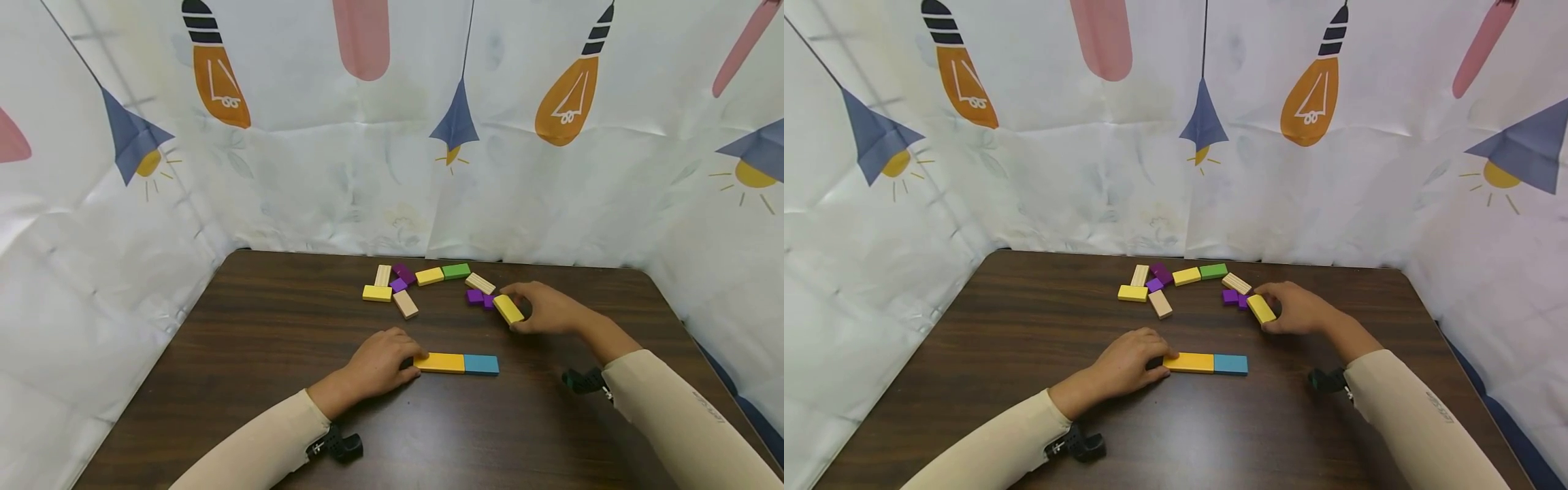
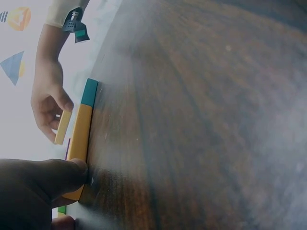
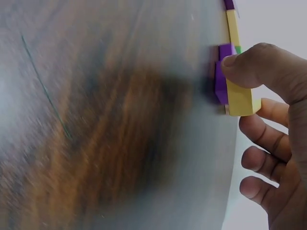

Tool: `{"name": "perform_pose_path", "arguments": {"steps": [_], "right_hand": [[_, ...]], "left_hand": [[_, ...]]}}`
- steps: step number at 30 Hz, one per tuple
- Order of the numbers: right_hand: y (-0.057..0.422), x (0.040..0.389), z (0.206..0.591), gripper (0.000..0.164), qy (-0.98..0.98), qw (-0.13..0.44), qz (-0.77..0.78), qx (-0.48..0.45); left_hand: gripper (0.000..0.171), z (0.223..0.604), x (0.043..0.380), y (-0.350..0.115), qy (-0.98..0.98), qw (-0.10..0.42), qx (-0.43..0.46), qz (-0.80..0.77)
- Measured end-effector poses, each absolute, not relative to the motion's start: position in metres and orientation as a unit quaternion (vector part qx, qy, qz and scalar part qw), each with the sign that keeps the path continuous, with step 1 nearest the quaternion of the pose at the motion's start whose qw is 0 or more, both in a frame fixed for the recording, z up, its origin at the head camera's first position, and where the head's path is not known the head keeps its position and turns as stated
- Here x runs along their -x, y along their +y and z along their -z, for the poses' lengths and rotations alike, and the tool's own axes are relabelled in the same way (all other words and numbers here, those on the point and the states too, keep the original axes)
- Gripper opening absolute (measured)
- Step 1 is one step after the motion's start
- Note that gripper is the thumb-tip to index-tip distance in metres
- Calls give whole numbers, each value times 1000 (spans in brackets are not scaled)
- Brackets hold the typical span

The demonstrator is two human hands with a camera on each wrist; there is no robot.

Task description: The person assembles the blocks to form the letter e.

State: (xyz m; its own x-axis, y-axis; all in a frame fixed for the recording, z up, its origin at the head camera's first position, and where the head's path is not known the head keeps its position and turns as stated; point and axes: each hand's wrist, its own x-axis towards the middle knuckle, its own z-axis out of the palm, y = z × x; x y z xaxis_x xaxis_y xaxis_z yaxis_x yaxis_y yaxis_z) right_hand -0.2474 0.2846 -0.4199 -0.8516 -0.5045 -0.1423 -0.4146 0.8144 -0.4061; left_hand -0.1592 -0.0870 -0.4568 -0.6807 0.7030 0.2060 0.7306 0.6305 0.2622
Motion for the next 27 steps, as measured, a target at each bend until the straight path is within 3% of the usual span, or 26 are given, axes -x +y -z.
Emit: {"name": "perform_pose_path", "arguments": {"steps": [27], "right_hand": [[266, 222, 432, 70, 935, 140, 177, 273]], "left_hand": [[24, 458, 161, -86, -900, 47, 402, 162]]}}
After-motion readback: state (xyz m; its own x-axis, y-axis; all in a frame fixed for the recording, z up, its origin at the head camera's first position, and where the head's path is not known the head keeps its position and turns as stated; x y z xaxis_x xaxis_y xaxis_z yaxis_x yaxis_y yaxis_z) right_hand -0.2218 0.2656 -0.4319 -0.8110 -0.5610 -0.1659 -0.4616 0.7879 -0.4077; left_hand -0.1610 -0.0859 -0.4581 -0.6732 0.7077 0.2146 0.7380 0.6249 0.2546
